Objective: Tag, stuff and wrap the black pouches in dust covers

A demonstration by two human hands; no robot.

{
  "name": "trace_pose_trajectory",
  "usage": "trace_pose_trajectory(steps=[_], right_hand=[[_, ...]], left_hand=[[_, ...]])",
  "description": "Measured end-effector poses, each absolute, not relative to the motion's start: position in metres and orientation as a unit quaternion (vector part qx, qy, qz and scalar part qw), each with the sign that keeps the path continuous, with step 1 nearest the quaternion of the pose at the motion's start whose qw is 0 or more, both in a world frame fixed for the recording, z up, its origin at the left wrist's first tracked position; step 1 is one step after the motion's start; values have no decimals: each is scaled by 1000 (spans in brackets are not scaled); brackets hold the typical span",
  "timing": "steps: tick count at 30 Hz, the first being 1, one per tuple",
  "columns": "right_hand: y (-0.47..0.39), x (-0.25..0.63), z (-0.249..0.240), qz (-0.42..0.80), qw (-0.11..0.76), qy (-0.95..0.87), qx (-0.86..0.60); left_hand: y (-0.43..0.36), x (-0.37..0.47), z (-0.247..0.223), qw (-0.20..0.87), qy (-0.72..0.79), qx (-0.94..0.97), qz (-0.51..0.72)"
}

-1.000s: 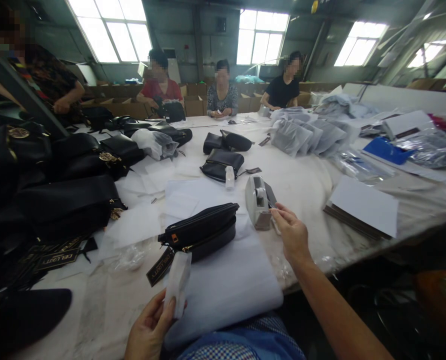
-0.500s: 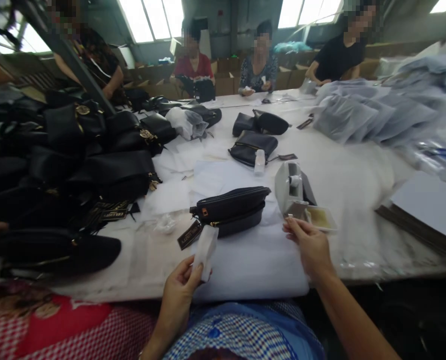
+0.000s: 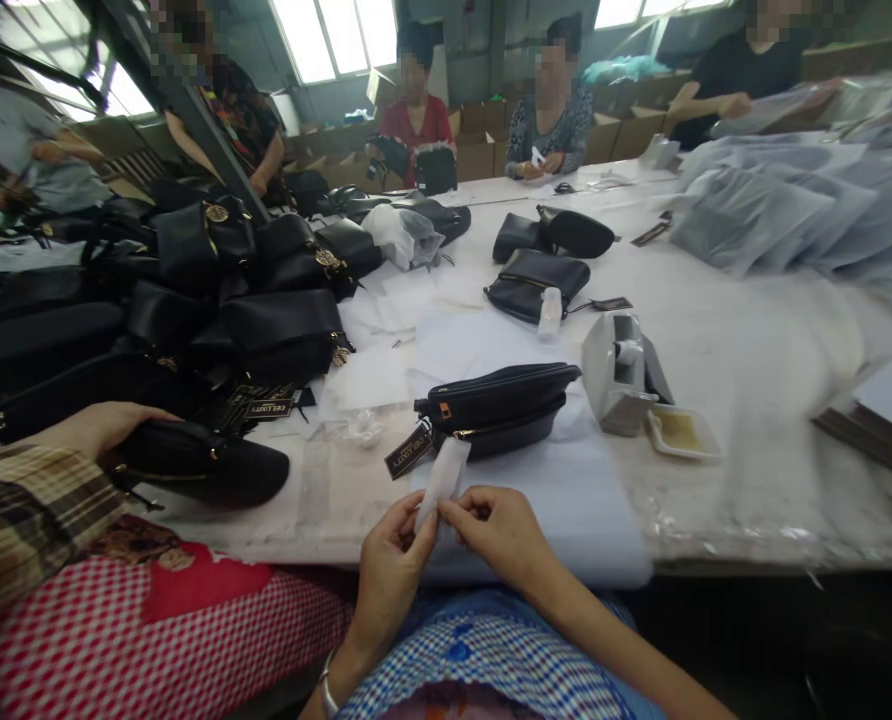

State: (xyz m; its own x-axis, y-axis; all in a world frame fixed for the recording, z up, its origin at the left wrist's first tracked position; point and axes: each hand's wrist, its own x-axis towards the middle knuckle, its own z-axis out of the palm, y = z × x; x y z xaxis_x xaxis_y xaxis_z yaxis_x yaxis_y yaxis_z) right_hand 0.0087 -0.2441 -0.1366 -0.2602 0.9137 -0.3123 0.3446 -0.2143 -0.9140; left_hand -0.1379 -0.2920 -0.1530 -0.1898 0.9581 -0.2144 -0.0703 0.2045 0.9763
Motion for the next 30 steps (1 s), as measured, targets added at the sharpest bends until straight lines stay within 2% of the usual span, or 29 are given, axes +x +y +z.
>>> trace_pose_trajectory(steps=[6,9,13,17,20,25,30], right_hand=[[-238,16,-142,557,219,-575,-558],[-233,19,-149,603,201,-551,-541],[-228,24,-160,680,219,-538,-447],[-226,28,-164,701,219,-560,-385],[-225,32,-158,669,219,-614,-356],[-227,29,-141,523,240,-727,-375],[-235,17,-146,479,273,-698,-456]], left_hand=[[-293,-144,-148,510,582,397,493],[-293,-145,-147,575,545,351,498],[-293,-144,-148,673,482,266,494],[-293,-146,-147,705,467,225,484],[-291,-149,-146,698,483,227,477],[-286,-149,-142,682,503,260,463],[-284,-143,-140,679,512,256,460]])
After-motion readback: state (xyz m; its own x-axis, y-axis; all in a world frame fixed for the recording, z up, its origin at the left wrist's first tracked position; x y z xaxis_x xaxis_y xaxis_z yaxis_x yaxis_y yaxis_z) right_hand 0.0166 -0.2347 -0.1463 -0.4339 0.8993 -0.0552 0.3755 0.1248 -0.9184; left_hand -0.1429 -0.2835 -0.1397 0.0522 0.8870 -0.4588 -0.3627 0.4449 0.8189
